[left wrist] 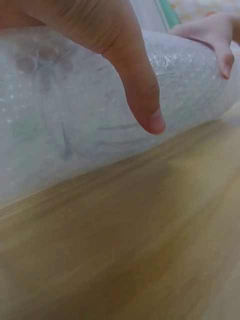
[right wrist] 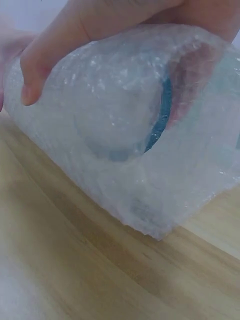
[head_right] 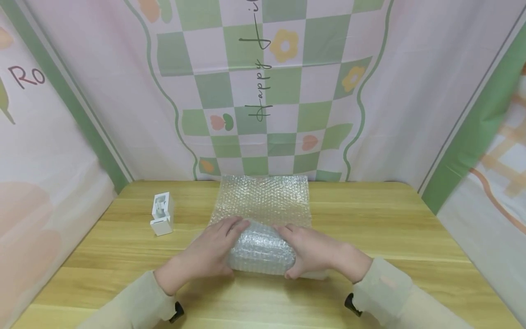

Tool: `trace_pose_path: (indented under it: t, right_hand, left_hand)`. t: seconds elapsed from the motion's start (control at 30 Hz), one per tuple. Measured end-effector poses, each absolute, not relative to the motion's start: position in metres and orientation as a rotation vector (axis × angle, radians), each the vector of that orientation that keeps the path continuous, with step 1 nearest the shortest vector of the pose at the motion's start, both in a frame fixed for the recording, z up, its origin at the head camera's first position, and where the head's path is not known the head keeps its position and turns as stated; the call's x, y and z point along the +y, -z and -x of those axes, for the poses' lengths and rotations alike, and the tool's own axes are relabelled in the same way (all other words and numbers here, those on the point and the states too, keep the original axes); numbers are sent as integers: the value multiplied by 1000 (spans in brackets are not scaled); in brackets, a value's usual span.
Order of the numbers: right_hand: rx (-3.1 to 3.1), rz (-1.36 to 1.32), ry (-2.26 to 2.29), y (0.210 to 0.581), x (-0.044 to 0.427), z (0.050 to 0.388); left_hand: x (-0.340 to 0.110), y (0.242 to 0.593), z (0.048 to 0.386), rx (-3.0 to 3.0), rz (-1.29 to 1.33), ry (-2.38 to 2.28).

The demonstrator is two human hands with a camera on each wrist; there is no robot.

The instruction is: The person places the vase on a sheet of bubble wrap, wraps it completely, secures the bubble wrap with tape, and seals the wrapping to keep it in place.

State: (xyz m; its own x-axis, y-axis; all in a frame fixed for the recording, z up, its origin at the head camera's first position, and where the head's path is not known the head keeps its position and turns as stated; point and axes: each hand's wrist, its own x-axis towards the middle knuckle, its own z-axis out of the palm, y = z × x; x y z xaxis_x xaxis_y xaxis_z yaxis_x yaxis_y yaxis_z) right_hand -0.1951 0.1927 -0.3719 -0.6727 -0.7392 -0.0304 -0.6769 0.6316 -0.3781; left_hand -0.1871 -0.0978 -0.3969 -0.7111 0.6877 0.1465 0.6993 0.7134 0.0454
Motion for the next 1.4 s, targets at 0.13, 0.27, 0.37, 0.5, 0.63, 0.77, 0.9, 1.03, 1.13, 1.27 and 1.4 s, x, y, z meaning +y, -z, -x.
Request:
trace_pose_path:
  t: [0.13, 0.27, 0.37, 0.5, 0.63, 0.77, 0.9, 1.03, 1.13, 1.27, 1.4]
  right_hand:
    - [2618, 1178, 552, 373, 195, 198]
    - [2574, 1209, 619, 375, 196, 200]
    - [2551, 1225, 644, 377, 197, 202]
    - [2537, 1220, 640, 376, 197, 204]
    - [2515, 1210, 645, 373, 196, 206]
    - [2496, 1191, 655, 371, 196, 206]
    - [2476, 1166, 664, 371, 197, 206]
    - [2446, 1145, 677, 369, 197, 207]
    - [2419, 1125, 688, 367, 197, 207]
    - [2386, 1090, 697, 365, 198, 208]
    - [2380, 1073, 687, 364, 199, 209]
  left_hand:
    - [-99, 397, 189, -2796, 1146, 209]
    - [-100, 397, 192, -2813, 1175, 229]
    - [-100, 395, 194, -2823, 1200, 249]
    - [-101, 395, 197, -2842, 1218, 300]
    - [-102, 396, 198, -2860, 1222, 350]
    - [-103, 397, 200, -2870, 1232, 364]
    - [-103, 396, 200, -2890, 1240, 380]
    - [-104, 394, 199, -2928, 1240, 429]
    - [-105, 392, 200, -2946, 1252, 468]
    - [-106, 394, 203, -2945, 1285, 509]
    - [-107, 395, 205, -2944, 1306, 528]
